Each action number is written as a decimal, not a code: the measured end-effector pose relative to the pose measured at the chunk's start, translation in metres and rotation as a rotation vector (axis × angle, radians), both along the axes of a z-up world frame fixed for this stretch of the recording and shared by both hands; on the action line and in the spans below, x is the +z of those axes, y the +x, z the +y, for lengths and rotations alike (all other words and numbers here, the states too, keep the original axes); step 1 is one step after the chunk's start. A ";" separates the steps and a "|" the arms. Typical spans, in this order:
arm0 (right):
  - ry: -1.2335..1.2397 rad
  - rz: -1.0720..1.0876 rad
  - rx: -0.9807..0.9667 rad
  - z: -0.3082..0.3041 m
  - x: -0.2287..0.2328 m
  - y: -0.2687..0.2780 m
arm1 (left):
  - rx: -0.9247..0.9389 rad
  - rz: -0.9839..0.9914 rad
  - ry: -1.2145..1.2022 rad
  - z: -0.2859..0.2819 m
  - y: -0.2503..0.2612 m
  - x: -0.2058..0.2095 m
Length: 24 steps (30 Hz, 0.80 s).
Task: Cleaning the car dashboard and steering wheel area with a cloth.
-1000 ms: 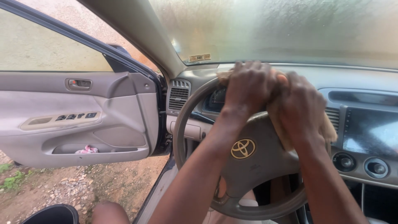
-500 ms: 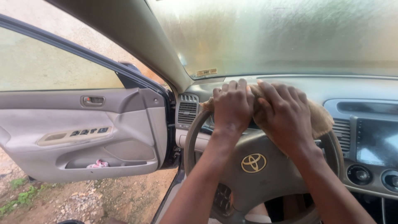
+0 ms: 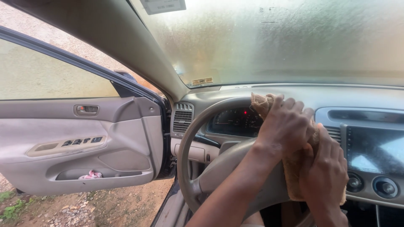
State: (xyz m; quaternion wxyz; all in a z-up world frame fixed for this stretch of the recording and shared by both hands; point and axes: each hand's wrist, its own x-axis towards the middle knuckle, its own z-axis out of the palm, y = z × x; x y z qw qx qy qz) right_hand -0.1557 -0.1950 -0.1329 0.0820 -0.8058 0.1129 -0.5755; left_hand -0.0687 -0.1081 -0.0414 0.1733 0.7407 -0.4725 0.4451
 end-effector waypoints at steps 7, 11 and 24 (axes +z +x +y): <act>-0.097 0.173 0.043 0.014 0.063 0.036 | 0.033 0.020 -0.135 0.039 0.037 0.012; -0.316 0.168 0.133 0.051 0.099 0.056 | 0.124 0.097 -0.341 0.079 0.051 0.007; -0.683 0.178 0.443 0.126 0.103 0.104 | 0.356 0.401 -0.626 0.163 0.048 -0.039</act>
